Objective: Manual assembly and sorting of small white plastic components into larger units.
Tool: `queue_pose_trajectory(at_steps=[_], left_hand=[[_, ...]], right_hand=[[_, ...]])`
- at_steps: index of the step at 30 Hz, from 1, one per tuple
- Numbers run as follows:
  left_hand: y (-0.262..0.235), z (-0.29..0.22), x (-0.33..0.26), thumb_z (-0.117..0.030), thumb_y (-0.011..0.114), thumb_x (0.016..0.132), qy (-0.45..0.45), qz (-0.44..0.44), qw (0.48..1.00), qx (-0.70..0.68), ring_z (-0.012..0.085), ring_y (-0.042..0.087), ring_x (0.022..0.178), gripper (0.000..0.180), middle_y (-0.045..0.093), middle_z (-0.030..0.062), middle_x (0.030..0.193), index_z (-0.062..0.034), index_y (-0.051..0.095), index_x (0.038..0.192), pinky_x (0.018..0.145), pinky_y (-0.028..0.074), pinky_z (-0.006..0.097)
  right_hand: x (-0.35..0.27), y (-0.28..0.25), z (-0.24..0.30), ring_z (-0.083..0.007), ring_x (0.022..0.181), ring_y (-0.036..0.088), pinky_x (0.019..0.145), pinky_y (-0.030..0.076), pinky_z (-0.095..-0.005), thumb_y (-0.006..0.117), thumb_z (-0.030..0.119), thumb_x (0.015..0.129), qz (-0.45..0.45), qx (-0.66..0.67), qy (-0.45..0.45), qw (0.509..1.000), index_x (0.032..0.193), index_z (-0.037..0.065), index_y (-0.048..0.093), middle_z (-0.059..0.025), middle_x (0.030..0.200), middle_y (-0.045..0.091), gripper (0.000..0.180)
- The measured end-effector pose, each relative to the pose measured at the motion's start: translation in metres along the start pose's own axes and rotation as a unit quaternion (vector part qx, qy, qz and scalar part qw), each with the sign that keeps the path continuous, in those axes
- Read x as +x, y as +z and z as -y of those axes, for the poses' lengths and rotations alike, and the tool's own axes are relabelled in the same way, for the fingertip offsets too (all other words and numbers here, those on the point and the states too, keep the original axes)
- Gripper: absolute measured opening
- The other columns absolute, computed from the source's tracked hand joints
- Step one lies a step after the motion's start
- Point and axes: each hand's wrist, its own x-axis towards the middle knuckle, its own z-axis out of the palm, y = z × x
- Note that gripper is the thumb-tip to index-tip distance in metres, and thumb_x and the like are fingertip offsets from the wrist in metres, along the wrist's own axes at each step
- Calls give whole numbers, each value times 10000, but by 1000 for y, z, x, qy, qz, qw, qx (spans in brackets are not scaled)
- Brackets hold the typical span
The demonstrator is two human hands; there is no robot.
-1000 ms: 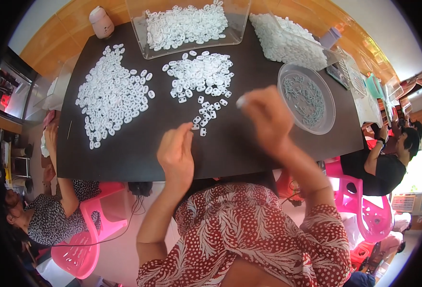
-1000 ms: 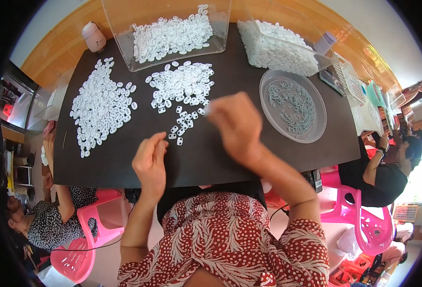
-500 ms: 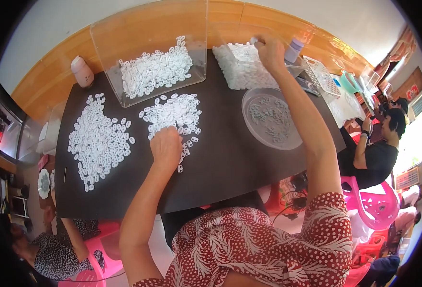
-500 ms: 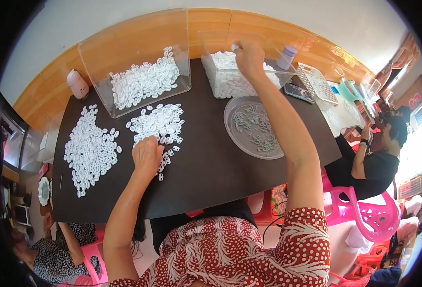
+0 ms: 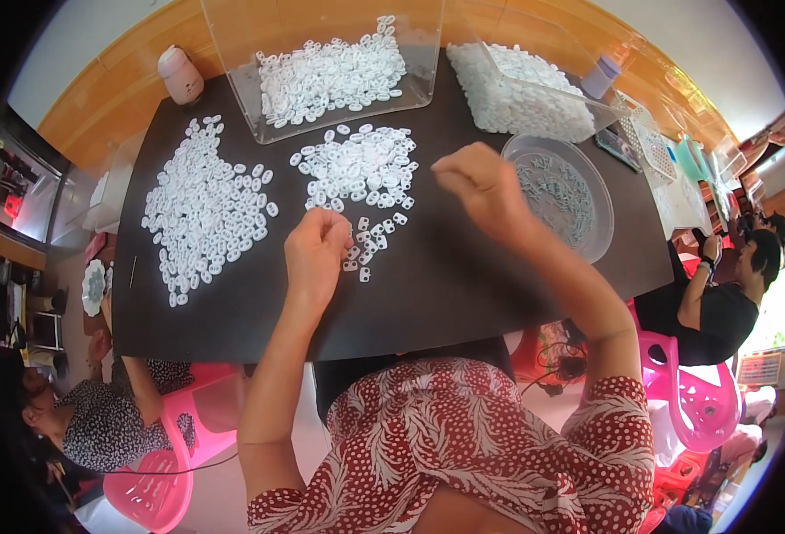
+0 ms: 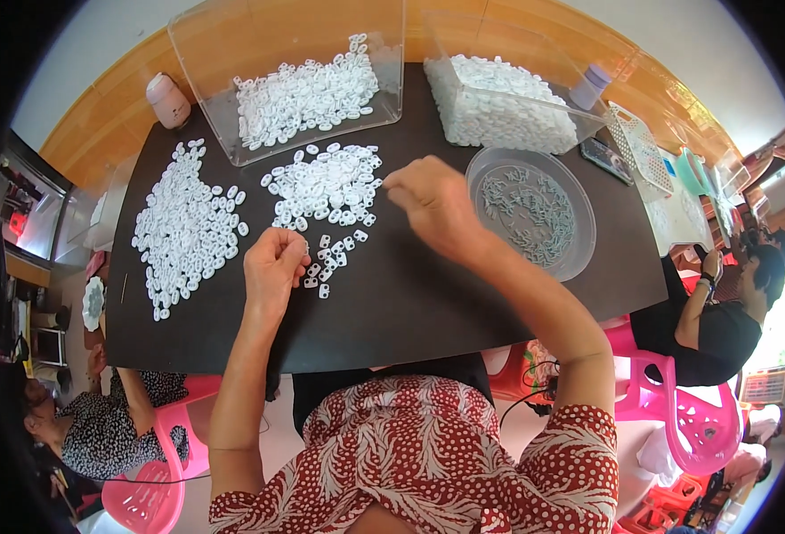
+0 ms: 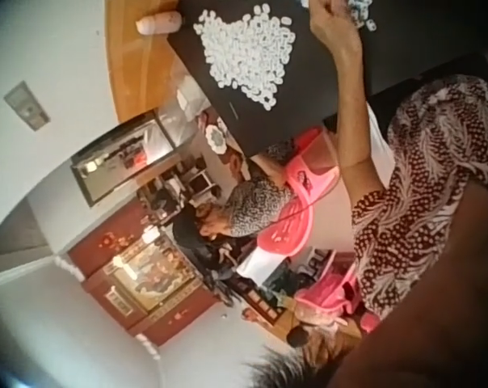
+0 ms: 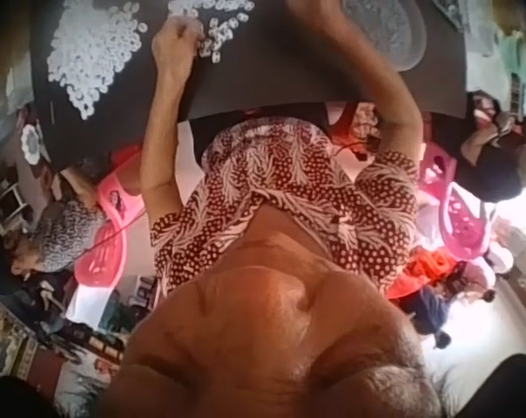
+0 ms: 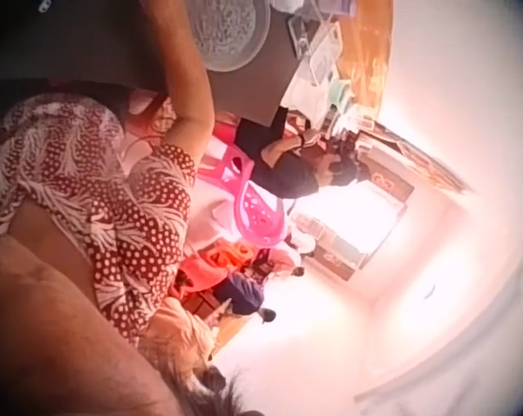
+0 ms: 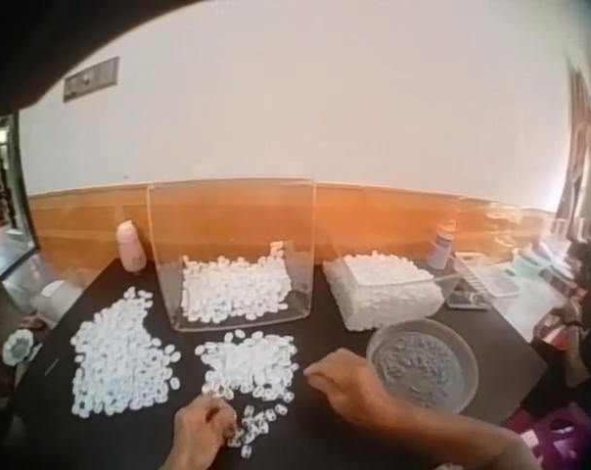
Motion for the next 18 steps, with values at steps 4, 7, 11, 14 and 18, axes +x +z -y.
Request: queue_pose_trajectory(at_steps=[4, 7, 11, 14, 18], left_hand=[[1, -4, -27, -101, 600, 881, -16, 9, 993, -114, 69, 510, 585, 97, 592, 39, 726, -9, 573, 865, 509, 414, 196], [3, -5, -42, -93, 579, 893, -55, 31, 977, -202, 86, 528, 612, 91, 606, 64, 761, -6, 557, 907, 533, 430, 211], [9, -3, -56, -93, 577, 897, -53, 30, 969, -240, 93, 533, 611, 95, 608, 74, 767, -2, 551, 904, 533, 436, 213], [9, 0, -60, -88, 586, 892, -44, 17, 966, -256, 92, 531, 606, 99, 606, 72, 760, 4, 558, 916, 527, 437, 213], [10, -2, -65, -79, 595, 885, -45, 6, 961, -274, 89, 535, 610, 131, 610, 67, 759, 27, 595, 962, 532, 435, 207]], right_hand=[[-1, 34, -3, -270, 758, 583, 682, 463, -353, 643, 44, 755, 65, -7, -19, 998, 831, 24, 664, -109, 774, 632, 82], [4, 57, -8, -281, 733, 564, 659, 451, -372, 642, 48, 733, 58, -29, -26, 998, 819, 43, 668, -107, 735, 612, 90], [6, 72, -23, -274, 713, 546, 624, 438, -379, 640, 42, 718, 59, -127, -69, 988, 796, 79, 669, -91, 705, 575, 92], [1, 68, -15, -266, 702, 534, 601, 428, -379, 642, 34, 706, 100, -146, -84, 981, 786, 96, 667, -79, 702, 552, 104], [-4, 66, -11, -263, 695, 523, 588, 421, -380, 645, 29, 697, 76, -121, -83, 986, 784, 94, 663, -75, 692, 532, 109]])
